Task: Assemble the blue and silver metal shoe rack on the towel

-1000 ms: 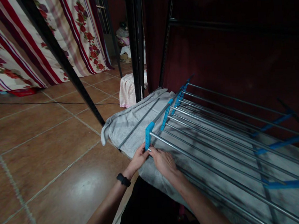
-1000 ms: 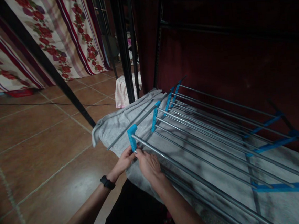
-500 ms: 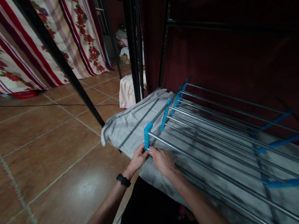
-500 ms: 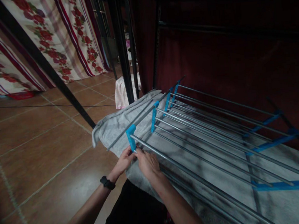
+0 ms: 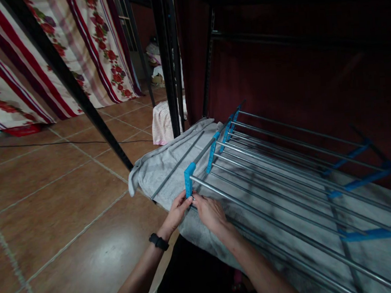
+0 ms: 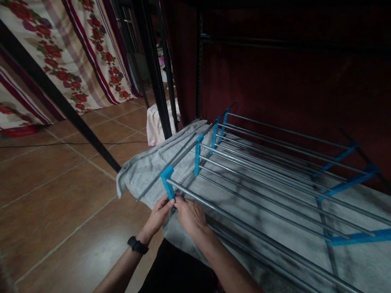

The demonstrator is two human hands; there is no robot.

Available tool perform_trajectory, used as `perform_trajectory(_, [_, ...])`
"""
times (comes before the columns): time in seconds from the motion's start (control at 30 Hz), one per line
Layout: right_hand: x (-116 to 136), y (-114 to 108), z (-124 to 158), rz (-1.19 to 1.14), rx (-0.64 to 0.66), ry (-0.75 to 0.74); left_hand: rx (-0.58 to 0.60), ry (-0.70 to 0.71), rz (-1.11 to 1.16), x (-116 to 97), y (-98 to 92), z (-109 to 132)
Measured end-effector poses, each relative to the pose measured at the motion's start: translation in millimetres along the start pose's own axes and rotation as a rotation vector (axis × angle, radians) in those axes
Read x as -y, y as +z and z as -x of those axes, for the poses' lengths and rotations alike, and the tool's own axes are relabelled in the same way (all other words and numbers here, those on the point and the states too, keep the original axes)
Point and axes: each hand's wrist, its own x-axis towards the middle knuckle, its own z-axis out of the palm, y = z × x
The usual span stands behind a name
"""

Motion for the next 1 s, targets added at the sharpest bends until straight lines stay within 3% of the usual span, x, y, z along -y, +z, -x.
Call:
perform_trajectory(0.23, [-1.6,-2.8,0.1,0.008,0.013,-0.02,0.077,0.021,-0.074,-3.8,-3.7,-1.0])
perform_trajectory(0.67, [-6.3,-4.9,-1.0,-0.082,-0.003,-0.04,0.046,0.037,-0.103,5.0,-8.1,-5.9])
perform_trajectory(1.0, [-3.4,-5.4,-1.0,-0.001,0.027,-0.015,0.081,0.061,-0.172,-1.0,-3.4,0.0])
